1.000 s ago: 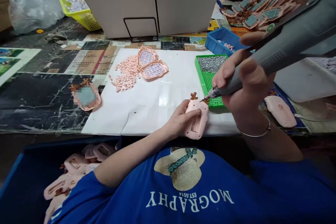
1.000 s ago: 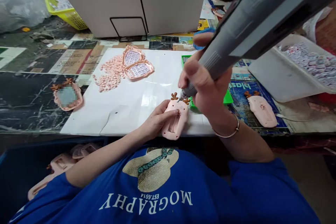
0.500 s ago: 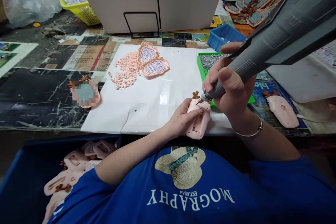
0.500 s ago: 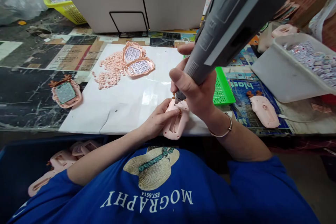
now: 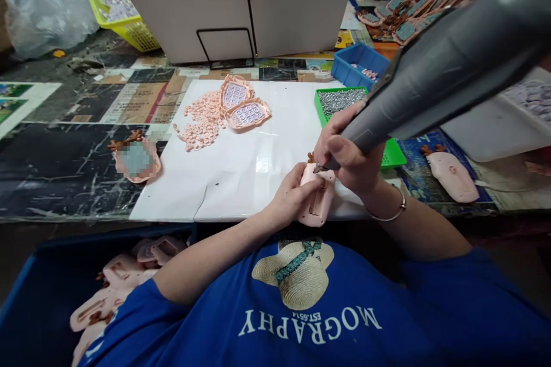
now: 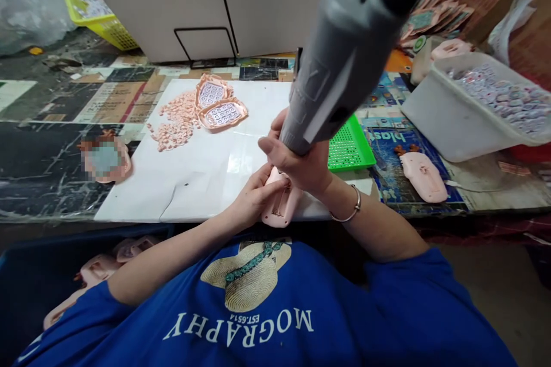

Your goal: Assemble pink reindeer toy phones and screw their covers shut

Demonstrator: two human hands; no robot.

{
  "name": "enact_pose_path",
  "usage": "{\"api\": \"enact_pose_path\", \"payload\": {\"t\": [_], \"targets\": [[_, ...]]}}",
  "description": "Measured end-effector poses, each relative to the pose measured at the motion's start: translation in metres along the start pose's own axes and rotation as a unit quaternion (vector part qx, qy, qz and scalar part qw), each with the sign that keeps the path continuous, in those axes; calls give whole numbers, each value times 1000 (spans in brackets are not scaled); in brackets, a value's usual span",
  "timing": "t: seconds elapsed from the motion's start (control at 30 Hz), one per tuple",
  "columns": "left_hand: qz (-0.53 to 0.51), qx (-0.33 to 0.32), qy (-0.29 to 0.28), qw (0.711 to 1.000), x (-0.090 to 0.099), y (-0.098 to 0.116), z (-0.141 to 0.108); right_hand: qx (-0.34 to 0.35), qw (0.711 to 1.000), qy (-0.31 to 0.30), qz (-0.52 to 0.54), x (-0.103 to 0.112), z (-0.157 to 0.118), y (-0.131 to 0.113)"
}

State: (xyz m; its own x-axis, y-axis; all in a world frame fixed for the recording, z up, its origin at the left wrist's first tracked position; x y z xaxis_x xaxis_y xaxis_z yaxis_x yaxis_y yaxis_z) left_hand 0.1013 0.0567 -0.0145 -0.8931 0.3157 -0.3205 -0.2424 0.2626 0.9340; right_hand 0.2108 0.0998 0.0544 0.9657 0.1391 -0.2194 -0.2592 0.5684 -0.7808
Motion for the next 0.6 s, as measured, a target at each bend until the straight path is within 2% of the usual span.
{"api": "enact_pose_path", "payload": {"t": [0.07,0.17,0.23,0.33,0.4,0.47,0.6], "targets": [[10,21,6,1000,0,0,-2,-21,999,-8,27,1,3,-4],[-22,60,11,998,1,2,-8,-9,999,-12,36,8,12,-21],[-60,93,10,994,2,4,-12,26,999,17,12,22,20,-34],[-98,131,12,986,6,9,-15,90,988,87,-91,56,32,-42],[-116,138,24,983,8,11,-14,97,975,133,-147,83,39,-33],[-135,136,45,980,10,13,-11,75,967,167,-177,108,45,-17],[-164,137,60,975,9,13,-3,56,957,181,-220,141,50,13]]}}
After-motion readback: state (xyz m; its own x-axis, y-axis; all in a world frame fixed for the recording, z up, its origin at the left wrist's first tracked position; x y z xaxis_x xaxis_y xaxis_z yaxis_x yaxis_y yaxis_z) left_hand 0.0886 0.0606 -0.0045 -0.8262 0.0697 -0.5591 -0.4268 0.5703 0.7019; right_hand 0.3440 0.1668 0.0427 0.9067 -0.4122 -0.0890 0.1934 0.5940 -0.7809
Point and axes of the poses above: each hand's wrist, its own z-axis towards the middle knuckle, its own x-axis out of the back of the hand, y = z × x, the point moved 3 cm from there along z, towards the middle knuckle, and after that the axes turned 2 degrees about -x, right-handed, at the moved point
